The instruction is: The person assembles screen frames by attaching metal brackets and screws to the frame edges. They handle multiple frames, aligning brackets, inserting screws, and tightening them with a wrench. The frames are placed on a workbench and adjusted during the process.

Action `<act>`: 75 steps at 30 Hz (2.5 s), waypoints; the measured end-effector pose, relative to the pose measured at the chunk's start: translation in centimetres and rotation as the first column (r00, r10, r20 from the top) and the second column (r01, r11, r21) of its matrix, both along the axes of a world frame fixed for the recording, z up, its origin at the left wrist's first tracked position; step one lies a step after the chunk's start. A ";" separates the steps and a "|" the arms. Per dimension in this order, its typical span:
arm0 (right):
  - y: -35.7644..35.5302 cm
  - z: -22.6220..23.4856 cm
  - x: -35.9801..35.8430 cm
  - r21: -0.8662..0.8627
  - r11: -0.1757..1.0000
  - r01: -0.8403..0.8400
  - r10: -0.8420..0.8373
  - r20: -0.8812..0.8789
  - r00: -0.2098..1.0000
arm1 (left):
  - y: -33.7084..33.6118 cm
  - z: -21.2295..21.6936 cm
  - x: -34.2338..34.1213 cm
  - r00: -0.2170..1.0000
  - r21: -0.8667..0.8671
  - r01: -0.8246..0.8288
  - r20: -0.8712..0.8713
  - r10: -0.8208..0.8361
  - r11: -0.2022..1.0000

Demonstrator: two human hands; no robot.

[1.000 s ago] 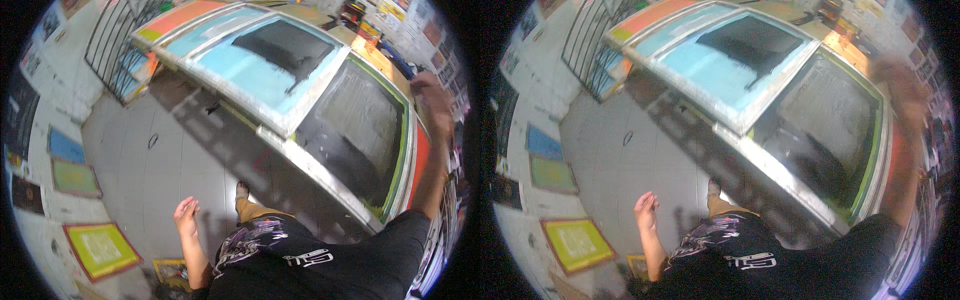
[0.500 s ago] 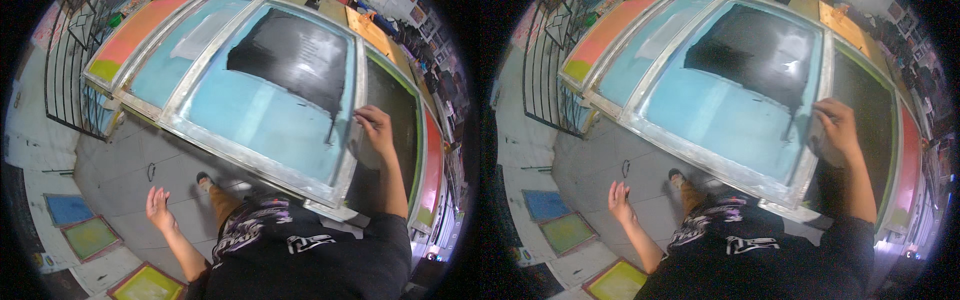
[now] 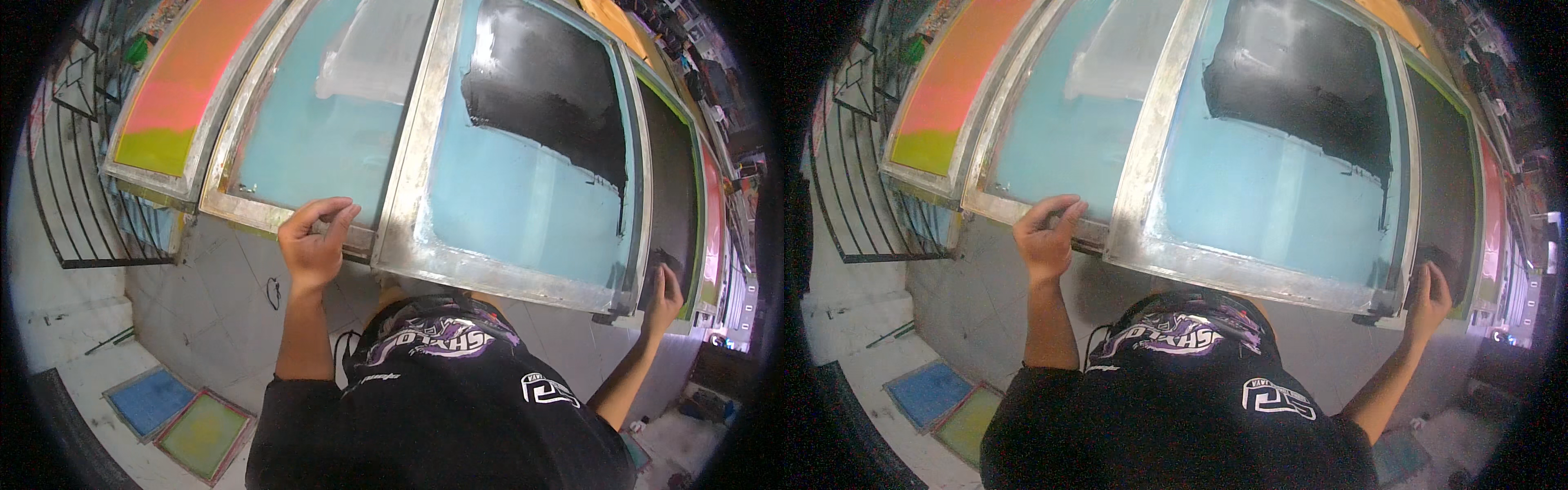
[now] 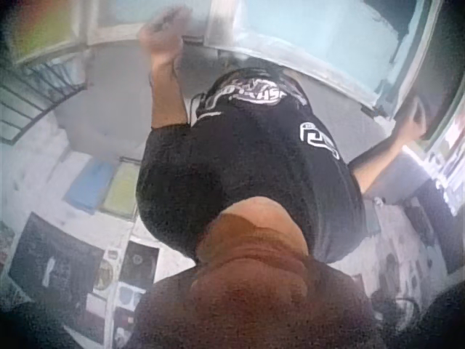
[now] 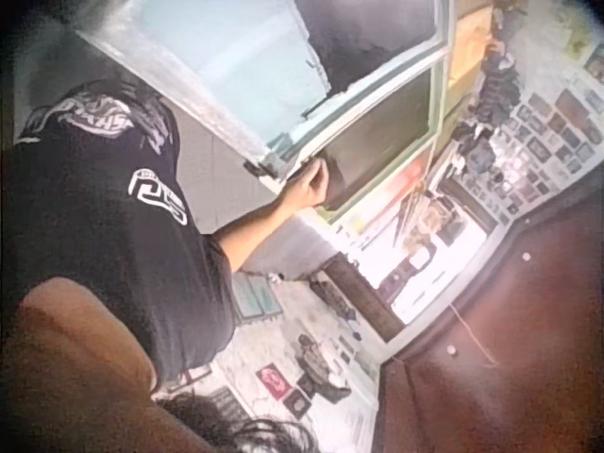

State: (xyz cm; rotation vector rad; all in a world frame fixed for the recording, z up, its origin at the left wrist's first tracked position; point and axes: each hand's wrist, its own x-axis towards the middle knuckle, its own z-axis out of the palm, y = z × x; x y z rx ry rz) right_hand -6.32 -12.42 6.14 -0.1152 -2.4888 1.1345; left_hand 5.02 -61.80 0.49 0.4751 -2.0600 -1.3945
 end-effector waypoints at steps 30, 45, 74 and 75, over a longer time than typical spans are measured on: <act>1.8 -8.6 13.1 -0.395 0.918 0.030 -0.072 -0.093 0.993 | 8.4 -1.4 5.8 0.991 0.205 -0.091 -0.076 0.108 0.975; 1.3 -10.0 13.7 -0.321 0.939 -0.123 0.075 -0.156 0.985 | 6.6 -6.5 4.8 0.945 -0.617 -0.326 -0.217 0.243 0.716; -2.3 -10.3 12.8 0.119 0.990 -0.074 0.112 -0.347 0.931 | 4.8 -7.2 4.3 0.971 -0.685 -0.226 -0.211 0.108 0.692; -2.4 -10.4 13.0 0.099 0.994 -0.049 0.081 -0.352 0.932 | 4.9 -7.1 4.4 0.971 -0.680 -0.226 -0.211 0.109 0.697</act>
